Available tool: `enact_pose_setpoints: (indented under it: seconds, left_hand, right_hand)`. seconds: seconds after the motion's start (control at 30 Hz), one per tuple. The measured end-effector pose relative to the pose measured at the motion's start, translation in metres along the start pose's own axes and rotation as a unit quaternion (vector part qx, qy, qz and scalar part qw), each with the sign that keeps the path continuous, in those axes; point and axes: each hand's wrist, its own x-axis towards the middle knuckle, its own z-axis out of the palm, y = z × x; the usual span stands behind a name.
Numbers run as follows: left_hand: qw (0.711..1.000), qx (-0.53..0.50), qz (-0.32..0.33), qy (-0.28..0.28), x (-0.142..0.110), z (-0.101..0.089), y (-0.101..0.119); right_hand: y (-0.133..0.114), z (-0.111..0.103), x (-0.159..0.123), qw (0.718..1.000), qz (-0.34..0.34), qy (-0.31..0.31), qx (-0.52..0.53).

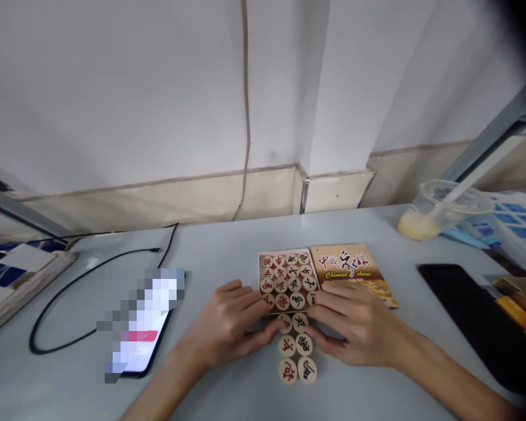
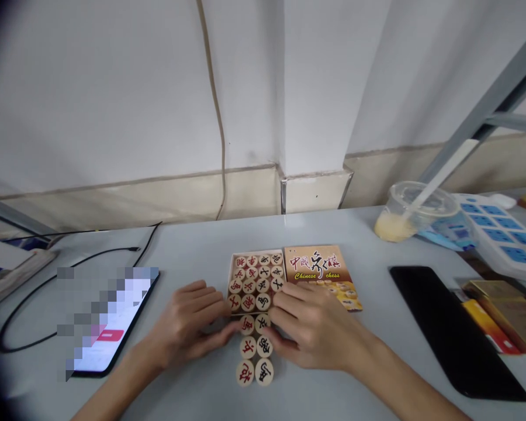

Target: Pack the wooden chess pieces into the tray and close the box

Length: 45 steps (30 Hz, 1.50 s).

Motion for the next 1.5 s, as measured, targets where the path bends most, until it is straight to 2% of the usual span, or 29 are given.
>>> enact_pose_setpoints:
  seconds: [0.2, 0.47, 0.57, 0.77, 0.9, 1.0, 1.1, 1.27, 1.5]
  left_hand:
    - [0.998, 0.043, 0.039, -0.026, -0.001, 0.008, 0.004]
    - [0.998, 0.034, 0.047, -0.026, 0.001, 0.007, 0.009]
    - [1.0, 0.005, 0.023, 0.003, -0.002, 0.006, 0.008]
    - [0.992, -0.059, -0.082, 0.076, 0.001, 0.01, 0.011]
    - [0.98, -0.027, -0.139, 0.14, 0.012, 0.014, 0.006]
    - [0.966, -0.037, -0.199, 0.161, 0.023, 0.015, -0.006]
    - [0.96, -0.065, -0.232, 0.144, 0.031, 0.02, -0.019]
    - [0.966, -0.07, -0.216, 0.127, 0.03, 0.028, -0.027]
    - [0.969, -0.056, -0.212, 0.11, 0.022, 0.023, -0.025]
  right_hand:
    - [0.0, 0.008, -0.003, 0.998, -0.018, -0.008, -0.056]
    - [-0.002, 0.009, -0.006, 0.999, -0.013, 0.0, -0.039]
    - [0.001, 0.005, -0.004, 0.999, 0.003, 0.026, -0.021]
    - [0.006, 0.001, 0.005, 0.994, 0.034, 0.1, -0.014]
    - [0.008, 0.001, 0.015, 0.989, 0.086, 0.117, -0.029]
    - [0.014, 0.004, 0.025, 0.984, 0.131, 0.103, -0.067]
    - [0.021, 0.008, 0.031, 0.979, 0.162, 0.07, -0.097]
    - [0.027, 0.009, 0.029, 0.98, 0.173, 0.04, -0.09]
    - [0.024, 0.002, 0.02, 0.985, 0.16, 0.008, -0.057]
